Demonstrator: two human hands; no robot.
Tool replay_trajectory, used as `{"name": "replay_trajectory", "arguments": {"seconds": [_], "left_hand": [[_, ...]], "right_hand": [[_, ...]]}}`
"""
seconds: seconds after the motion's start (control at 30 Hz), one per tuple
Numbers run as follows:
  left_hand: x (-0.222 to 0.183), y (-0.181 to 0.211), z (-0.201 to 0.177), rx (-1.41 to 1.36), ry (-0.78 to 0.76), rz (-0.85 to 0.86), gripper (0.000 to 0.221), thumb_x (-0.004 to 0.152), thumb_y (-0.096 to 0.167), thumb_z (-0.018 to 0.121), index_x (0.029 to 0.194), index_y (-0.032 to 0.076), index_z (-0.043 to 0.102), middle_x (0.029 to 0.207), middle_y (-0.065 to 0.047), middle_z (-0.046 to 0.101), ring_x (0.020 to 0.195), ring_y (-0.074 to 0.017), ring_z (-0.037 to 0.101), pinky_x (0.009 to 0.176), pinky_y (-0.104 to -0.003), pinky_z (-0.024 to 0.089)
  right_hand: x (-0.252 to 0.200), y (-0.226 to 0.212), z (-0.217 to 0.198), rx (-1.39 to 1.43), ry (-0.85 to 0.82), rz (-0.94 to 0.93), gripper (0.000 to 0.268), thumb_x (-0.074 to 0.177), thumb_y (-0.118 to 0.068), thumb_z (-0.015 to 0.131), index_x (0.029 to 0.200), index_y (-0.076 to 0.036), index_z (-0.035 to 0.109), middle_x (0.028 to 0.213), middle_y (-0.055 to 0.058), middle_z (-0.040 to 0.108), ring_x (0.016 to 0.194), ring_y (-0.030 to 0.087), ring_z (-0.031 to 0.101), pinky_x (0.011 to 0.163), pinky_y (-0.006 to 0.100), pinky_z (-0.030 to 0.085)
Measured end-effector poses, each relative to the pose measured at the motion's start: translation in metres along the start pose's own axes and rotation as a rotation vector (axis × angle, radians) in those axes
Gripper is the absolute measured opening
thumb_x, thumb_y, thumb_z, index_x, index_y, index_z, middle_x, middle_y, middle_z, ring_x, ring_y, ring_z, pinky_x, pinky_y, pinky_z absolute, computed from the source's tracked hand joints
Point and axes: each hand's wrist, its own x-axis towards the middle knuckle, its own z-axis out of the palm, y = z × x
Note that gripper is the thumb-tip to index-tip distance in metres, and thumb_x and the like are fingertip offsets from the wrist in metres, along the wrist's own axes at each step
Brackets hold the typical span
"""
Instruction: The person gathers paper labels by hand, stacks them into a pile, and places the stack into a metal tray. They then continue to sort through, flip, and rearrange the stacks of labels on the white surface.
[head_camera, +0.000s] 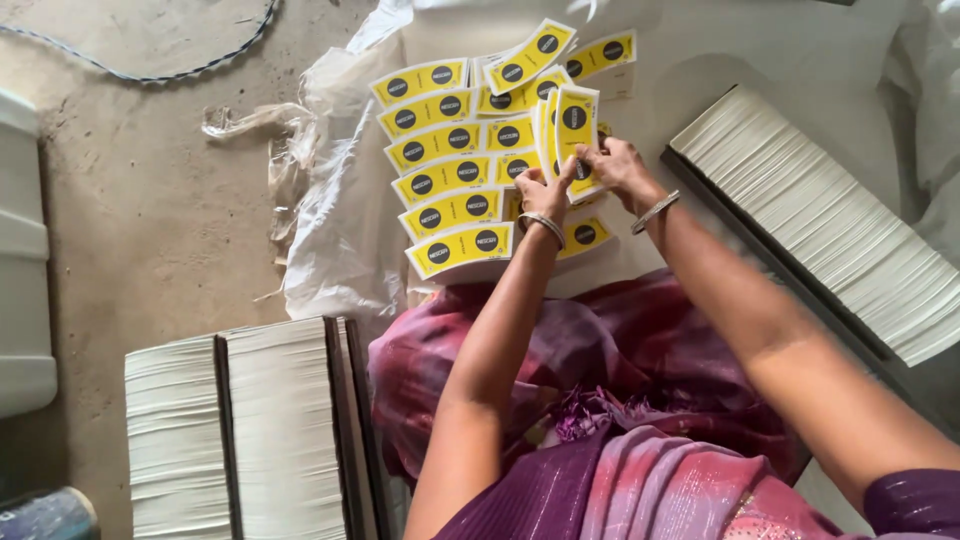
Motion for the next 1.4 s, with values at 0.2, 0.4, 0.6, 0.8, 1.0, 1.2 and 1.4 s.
{"name": "replay_trajectory", "arguments": {"seconds": [0.2, 0.4, 0.6, 0.8, 1.0, 1.2, 1.4], "left_hand": [[-0.035, 0.018, -0.003, 0.145, 0.056, 0.051, 0.093, 0.055, 0.049, 0.095, 0.123, -0.001, 0.056, 0.107, -0.017, 0.072, 0.095, -0.027, 0.072, 0.084, -0.039, 0.059], [-0.132, 0.045, -0.06, -0.08, -0.306, 0.13, 0.075, 0.069, 0.038, 0.087, 0.126, 0.0, 0.057, 0.105, -0.012, 0.066, 0.093, -0.0238, 0.066, 0.077, -0.037, 0.056], [-0.163, 0.071, -0.125, -0.446, -0.397, 0.133, 0.067, 0.082, 0.019, 0.075, 0.138, 0.008, 0.04, 0.117, -0.012, 0.059, 0.103, -0.023, 0.065, 0.086, -0.036, 0.057], [-0.135, 0.04, -0.214, -0.786, -0.3, 0.048, 0.055, 0.1, 0.035, 0.063, 0.139, -0.002, 0.05, 0.114, -0.015, 0.067, 0.096, -0.0262, 0.07, 0.082, -0.041, 0.062], [-0.092, 0.021, -0.241, -0.878, -0.208, 0.159, 0.054, 0.099, 0.038, 0.065, 0.137, 0.002, 0.052, 0.114, -0.016, 0.069, 0.094, -0.0263, 0.071, 0.077, -0.039, 0.062], [-0.081, 0.006, -0.233, -0.838, -0.073, 0.086, 0.055, 0.098, 0.038, 0.067, 0.137, 0.002, 0.053, 0.114, -0.013, 0.069, 0.093, -0.0237, 0.071, 0.077, -0.038, 0.061], [-0.088, 0.025, -0.23, -0.912, -0.134, 0.087, 0.055, 0.097, 0.038, 0.066, 0.133, -0.001, 0.055, 0.111, -0.015, 0.07, 0.092, -0.0254, 0.072, 0.077, -0.039, 0.062]], "right_hand": [[-0.025, -0.012, -0.012, 0.542, -0.243, 0.18, 0.038, 0.099, -0.025, 0.065, 0.127, -0.001, 0.055, 0.11, 0.011, 0.068, 0.092, 0.021, 0.069, 0.073, 0.036, 0.06], [-0.114, -0.05, -0.026, 0.813, -0.252, 0.006, 0.047, 0.098, -0.016, 0.067, 0.136, -0.002, 0.043, 0.12, 0.013, 0.065, 0.106, 0.024, 0.069, 0.087, 0.036, 0.061], [-0.088, -0.055, 0.0, 0.419, -0.558, -0.296, 0.051, 0.102, -0.028, 0.06, 0.145, -0.002, 0.052, 0.135, 0.012, 0.059, 0.127, 0.023, 0.056, 0.107, 0.035, 0.046], [0.038, -0.1, 0.024, -0.565, -0.254, -0.578, 0.069, 0.088, -0.033, 0.079, 0.15, -0.018, 0.054, 0.149, 0.012, 0.057, 0.138, 0.027, 0.053, 0.118, 0.04, 0.045], [0.156, -0.095, 0.063, -0.942, -0.059, -0.987, 0.095, 0.067, -0.038, 0.083, 0.154, -0.028, 0.044, 0.154, 0.014, 0.047, 0.142, 0.036, 0.04, 0.112, 0.059, 0.028], [0.168, -0.095, 0.086, -1.055, -0.162, -0.679, 0.067, 0.099, -0.053, 0.065, 0.158, -0.027, 0.045, 0.141, 0.014, 0.057, 0.127, 0.031, 0.053, 0.114, 0.06, 0.03], [0.153, -0.111, 0.073, -0.894, -0.171, -0.633, 0.071, 0.086, -0.054, 0.075, 0.148, -0.026, 0.053, 0.134, 0.012, 0.058, 0.12, 0.028, 0.054, 0.103, 0.051, 0.039]]}}
